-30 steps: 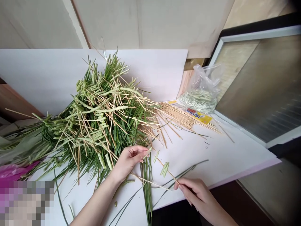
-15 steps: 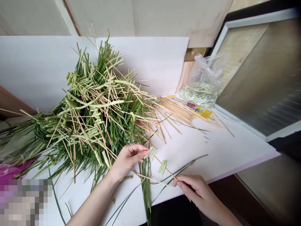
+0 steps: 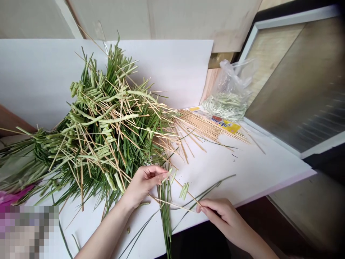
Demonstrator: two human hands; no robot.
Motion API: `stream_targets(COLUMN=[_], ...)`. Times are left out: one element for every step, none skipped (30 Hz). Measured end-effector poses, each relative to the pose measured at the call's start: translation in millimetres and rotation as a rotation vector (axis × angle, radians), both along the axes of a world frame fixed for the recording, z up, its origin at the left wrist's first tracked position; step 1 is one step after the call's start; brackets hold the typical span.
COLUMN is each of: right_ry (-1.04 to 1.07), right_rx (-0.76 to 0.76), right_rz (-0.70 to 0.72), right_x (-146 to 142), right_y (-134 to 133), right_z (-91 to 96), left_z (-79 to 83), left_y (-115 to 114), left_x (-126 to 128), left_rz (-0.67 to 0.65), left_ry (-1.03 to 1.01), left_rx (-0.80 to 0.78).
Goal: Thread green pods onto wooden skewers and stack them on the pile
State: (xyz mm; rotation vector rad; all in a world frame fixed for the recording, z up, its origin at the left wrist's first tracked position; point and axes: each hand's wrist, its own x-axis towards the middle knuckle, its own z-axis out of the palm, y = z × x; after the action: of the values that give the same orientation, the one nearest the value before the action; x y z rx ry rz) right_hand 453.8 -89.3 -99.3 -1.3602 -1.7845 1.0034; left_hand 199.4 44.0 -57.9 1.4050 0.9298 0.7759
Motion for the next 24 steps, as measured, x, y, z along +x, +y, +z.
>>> stream_targets(right_ry=[-0.003, -0.003, -0.002, 0.002, 0.006, 0.01, 0.014, 0.018, 0.021, 0.023, 0.026, 0.029, 0.032, 0.037, 0.043, 0.051, 0.06, 0.067, 0.073, 0.076, 0.077, 0.077, 0.075, 0.073], right_rx=[-0.005, -0.009, -0.013, -0.019, -0.023, -0.028, -0.031, -0.032, -0.031, -0.029, -0.028, -0.025, -0.019, -0.015, -0.01, -0.005, -0.003, -0.002, -0.004, -0.005, -0.006, -0.006, -0.007, -0.006], right_rz=[0.002, 0.004, 0.004, 0.006, 0.006, 0.008, 0.01, 0.013, 0.013, 0.012, 0.009, 0.007, 0.003, -0.001, -0.005, -0.008, -0.011, -0.011, -0.009, -0.004, 0.002, 0.007, 0.011, 0.014], right_x=[0.2, 0.3, 0.4, 0.5, 0.5, 0.6, 0.5, 0.5, 0.3, 0.2, -0.1, -0.5, -0.8, -1.2, -1.6, -1.9, -2.0, -2.1, -2.1, -2.1, -2.0, -2.0, -1.9, -1.8], right_y=[-0.1, -0.3, -0.4, -0.5, -0.7, -0.8, -0.9, -1.0, -1.0, -0.9, -0.7, -0.4, -0.1, 0.2, 0.4, 0.4, 0.4, 0.2, 0.0, -0.2, -0.4, -0.5, -0.5, -0.6], right_z=[-0.2, -0.3, -0.4, -0.3, -0.3, -0.3, -0.3, -0.3, -0.4, -0.5, -0.5, -0.5, -0.4, -0.1, 0.3, 0.8, 1.4, 2.0, 2.5, 2.8, 3.0, 3.0, 2.7, 2.3], left_z=[-0.1, -0.2, -0.3, -0.4, -0.6, -0.8, -1.0, -1.2, -1.4, -1.6, -1.6, -1.5, -1.2, -0.6, 0.1, 0.9, 1.8, 2.7, 3.4, 3.8, 4.0, 3.8, 3.5, 3.0], left_y=[-0.1, -0.3, -0.5, -0.9, -1.3, -1.8, -2.3, -2.7, -3.1, -3.4, -3.6, -3.9, -4.1, -4.4, -4.8, -5.3, -5.9, -6.6, -7.4, -8.3, -9.1, -9.8, -10.3, -10.8], left_x=[-0.1, -0.1, -0.1, 0.2, 0.5, 1.1, 1.7, 2.5, 3.2, 3.9, 4.6, 5.1, 5.6, 6.0, 6.4, 6.8, 7.3, 7.9, 8.6, 9.4, 10.2, 11.1, 11.9, 12.7], left_rz=[0.002, 0.007, 0.011, 0.013, 0.013, 0.011, 0.009, 0.007, 0.008, 0.011, 0.015, 0.017, 0.016, 0.012, 0.005, -0.002, -0.008, -0.01, -0.004, 0.006, 0.02, 0.036, 0.051, 0.063], left_ry=[-0.004, -0.009, -0.014, -0.019, -0.026, -0.035, -0.044, -0.052, -0.059, -0.063, -0.063, -0.06, -0.054, -0.048, -0.042, -0.039, -0.039, -0.045, -0.057, -0.072, -0.087, -0.101, -0.11, -0.115], left_rx=[-0.008, -0.017, -0.027, -0.039, -0.052, -0.067, -0.08, -0.089, -0.092, -0.09, -0.084, -0.075, -0.065, -0.055, -0.047, -0.041, -0.038, -0.038, -0.044, -0.055, -0.07, -0.088, -0.108, -0.125])
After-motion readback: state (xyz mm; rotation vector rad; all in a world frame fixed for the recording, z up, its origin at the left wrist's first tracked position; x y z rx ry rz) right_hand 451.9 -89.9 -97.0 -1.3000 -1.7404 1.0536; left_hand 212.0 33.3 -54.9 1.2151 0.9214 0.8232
